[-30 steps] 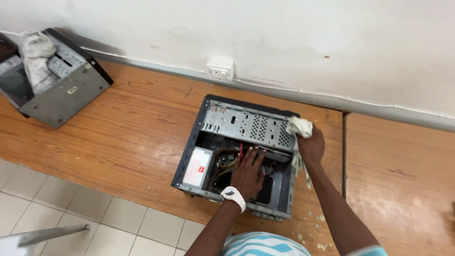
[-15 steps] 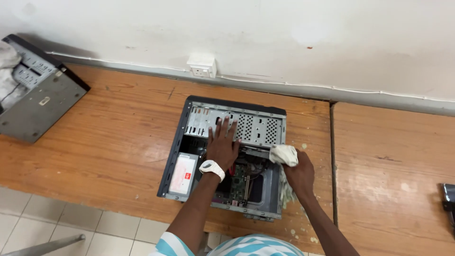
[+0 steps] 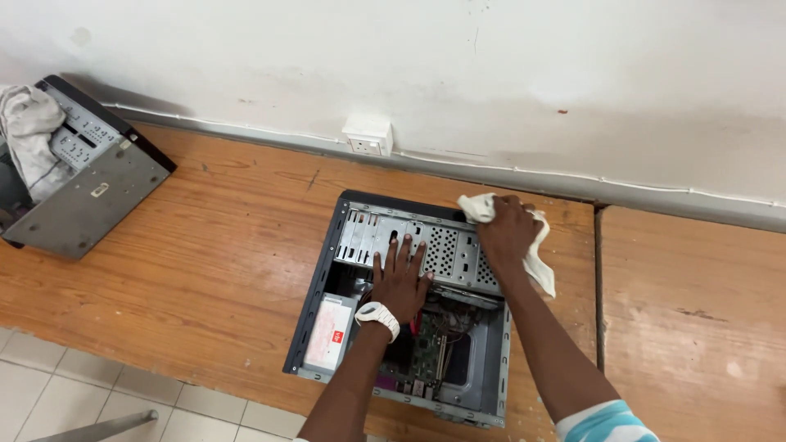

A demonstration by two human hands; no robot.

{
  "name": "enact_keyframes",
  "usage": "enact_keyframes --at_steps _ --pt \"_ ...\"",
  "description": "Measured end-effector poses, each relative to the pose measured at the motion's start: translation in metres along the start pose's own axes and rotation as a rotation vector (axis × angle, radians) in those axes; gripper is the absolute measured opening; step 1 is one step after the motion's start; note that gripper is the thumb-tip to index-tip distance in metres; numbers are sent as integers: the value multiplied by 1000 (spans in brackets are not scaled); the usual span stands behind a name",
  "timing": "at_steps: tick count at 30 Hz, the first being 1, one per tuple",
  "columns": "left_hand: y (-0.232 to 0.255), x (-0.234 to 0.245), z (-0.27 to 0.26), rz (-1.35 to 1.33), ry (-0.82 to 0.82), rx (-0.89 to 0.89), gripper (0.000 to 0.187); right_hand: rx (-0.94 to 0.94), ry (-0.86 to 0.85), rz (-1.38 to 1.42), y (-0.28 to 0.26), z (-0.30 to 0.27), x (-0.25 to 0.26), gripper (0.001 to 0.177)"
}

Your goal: Cleaning the interior and components of a desktop computer case with a white cloth.

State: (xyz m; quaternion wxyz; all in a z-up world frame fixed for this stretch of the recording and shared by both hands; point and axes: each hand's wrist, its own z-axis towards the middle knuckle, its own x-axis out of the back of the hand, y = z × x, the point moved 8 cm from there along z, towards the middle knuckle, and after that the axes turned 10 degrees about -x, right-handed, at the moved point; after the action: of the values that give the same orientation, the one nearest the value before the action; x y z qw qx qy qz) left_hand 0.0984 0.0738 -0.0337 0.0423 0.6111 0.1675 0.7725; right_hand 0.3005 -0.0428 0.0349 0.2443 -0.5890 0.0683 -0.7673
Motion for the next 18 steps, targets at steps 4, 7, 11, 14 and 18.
enact_keyframes --at_steps 4,7,11,14,18 --pt "5 4 -3 -29 -7 3 64 194 -189 60 -57 -8 -45 53" --pt "5 8 -3 -24 -54 22 62 331 -351 113 -109 -32 -63 57" --pt "-4 -11 -5 15 -29 17 66 439 -399 132 -148 -53 -56 55" --pt "-1 -5 -4 -19 4 25 68 502 -391 124 -142 -52 -45 52" --pt "8 36 4 -123 1 61 62 445 -279 114 -77 -39 -41 50"
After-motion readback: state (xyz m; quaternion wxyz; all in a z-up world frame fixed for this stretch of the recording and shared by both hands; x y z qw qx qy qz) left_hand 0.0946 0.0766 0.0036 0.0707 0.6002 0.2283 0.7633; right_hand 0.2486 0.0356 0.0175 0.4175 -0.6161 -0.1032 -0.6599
